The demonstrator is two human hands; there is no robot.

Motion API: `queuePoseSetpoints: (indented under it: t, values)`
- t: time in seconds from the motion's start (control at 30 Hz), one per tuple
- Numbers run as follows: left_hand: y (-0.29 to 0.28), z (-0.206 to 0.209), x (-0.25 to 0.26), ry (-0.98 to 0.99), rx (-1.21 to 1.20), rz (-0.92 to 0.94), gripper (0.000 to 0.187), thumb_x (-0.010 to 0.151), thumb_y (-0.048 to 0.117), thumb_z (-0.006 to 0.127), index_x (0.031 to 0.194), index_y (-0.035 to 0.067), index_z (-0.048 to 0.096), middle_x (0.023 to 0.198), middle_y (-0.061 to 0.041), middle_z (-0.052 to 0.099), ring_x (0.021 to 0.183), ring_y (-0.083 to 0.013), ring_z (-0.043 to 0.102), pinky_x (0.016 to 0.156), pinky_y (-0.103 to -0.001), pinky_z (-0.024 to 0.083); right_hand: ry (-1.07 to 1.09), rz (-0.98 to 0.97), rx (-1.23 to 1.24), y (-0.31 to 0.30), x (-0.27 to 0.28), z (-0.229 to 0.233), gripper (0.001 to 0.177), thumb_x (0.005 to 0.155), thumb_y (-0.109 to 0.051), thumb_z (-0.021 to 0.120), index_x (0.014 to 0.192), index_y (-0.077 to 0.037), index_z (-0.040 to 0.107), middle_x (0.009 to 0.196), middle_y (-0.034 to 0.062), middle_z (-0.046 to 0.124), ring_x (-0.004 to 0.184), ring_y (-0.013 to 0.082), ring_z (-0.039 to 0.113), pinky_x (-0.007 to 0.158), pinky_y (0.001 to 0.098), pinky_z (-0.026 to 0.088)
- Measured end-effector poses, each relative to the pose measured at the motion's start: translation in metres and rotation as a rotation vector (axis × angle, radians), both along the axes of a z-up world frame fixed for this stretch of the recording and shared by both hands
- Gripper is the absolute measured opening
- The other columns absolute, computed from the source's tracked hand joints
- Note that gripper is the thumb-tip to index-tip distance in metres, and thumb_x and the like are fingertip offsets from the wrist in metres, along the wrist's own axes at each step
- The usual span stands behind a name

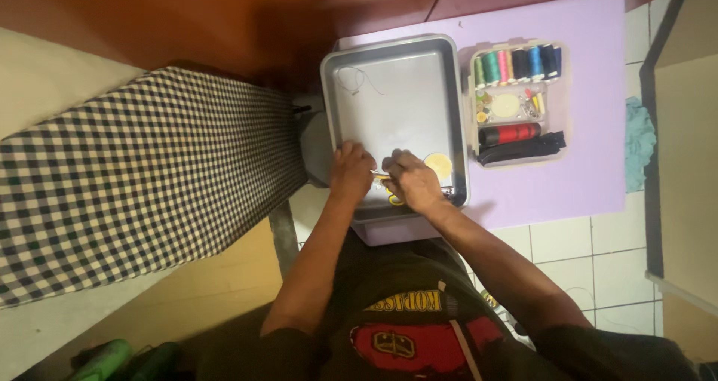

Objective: The person organizes sewing supplies by moving small items within a metal tray and sorting thread spools into a plastic container.

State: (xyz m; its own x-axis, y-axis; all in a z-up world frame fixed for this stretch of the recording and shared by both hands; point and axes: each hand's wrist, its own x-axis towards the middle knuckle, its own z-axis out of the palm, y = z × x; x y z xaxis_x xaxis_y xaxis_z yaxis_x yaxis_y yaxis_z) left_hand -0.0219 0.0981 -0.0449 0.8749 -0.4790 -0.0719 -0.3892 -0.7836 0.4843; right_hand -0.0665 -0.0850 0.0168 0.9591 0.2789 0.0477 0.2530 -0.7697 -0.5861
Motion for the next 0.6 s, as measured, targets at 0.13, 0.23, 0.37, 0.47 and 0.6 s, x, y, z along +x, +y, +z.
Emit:
queuePoseSetpoints:
  t: [0.13, 0.23, 0.37, 0.47, 0.6]
  values:
    - [0.003, -0.004, -0.003, -0.065, -0.059, 0.001, 0.011, 0.076, 0.008, 0.070, 0.082, 0.014, 0.077, 0.104, -0.007, 0.065, 0.118, -0.0300, 0.051, 0.095, -0.045, 0.041, 0.034, -0.001, -0.070, 0.010, 0.004, -0.014, 0.019, 0.079, -0.016, 0.079, 0.095, -0.011, 0.071, 0.099, 0.0053, 0.065, 0.097, 0.0251, 0.065, 0.084, 0.0368, 0.056]
    - [0.004, -0.008, -0.004, -0.105, -0.078, 0.005, 0.010, 0.078, 0.006, 0.068, 0.080, 0.013, 0.075, 0.102, -0.007, 0.065, 0.116, -0.0301, 0.052, 0.097, -0.045, 0.042, 0.029, -0.002, -0.108, 0.004, 0.003, -0.015, 0.017, 0.080, -0.016, 0.077, 0.095, -0.011, 0.070, 0.098, 0.0053, 0.066, 0.097, 0.0253, 0.065, 0.084, 0.0371, 0.056]
    - [0.003, -0.010, -0.005, -0.160, -0.087, -0.003, 0.006, 0.081, 0.008, 0.068, 0.080, 0.010, 0.073, 0.101, -0.007, 0.064, 0.116, -0.0297, 0.053, 0.096, -0.044, 0.042, 0.106, -0.162, -0.091, 0.000, 0.001, -0.011, 0.015, 0.086, -0.021, 0.076, 0.095, -0.011, 0.070, 0.098, 0.0086, 0.067, 0.093, 0.0290, 0.067, 0.078, 0.0407, 0.056]
    - [0.001, -0.008, -0.004, -0.099, -0.091, 0.018, 0.007, 0.082, 0.008, 0.067, 0.079, 0.011, 0.073, 0.099, -0.006, 0.064, 0.114, -0.0290, 0.054, 0.095, -0.044, 0.042, 0.153, -0.251, -0.045, -0.004, 0.004, -0.009, 0.015, 0.090, -0.023, 0.074, 0.098, -0.011, 0.070, 0.099, 0.0083, 0.068, 0.093, 0.0306, 0.068, 0.080, 0.0431, 0.055]
    - [-0.001, -0.001, -0.001, -0.127, -0.104, 0.017, 0.005, 0.081, 0.010, 0.069, 0.081, 0.014, 0.072, 0.102, -0.004, 0.066, 0.116, -0.0274, 0.054, 0.095, -0.044, 0.042, 0.185, -0.258, -0.077, -0.005, 0.008, -0.005, 0.017, 0.091, -0.025, 0.073, 0.100, -0.011, 0.070, 0.099, 0.0083, 0.069, 0.094, 0.0304, 0.068, 0.081, 0.0437, 0.055]
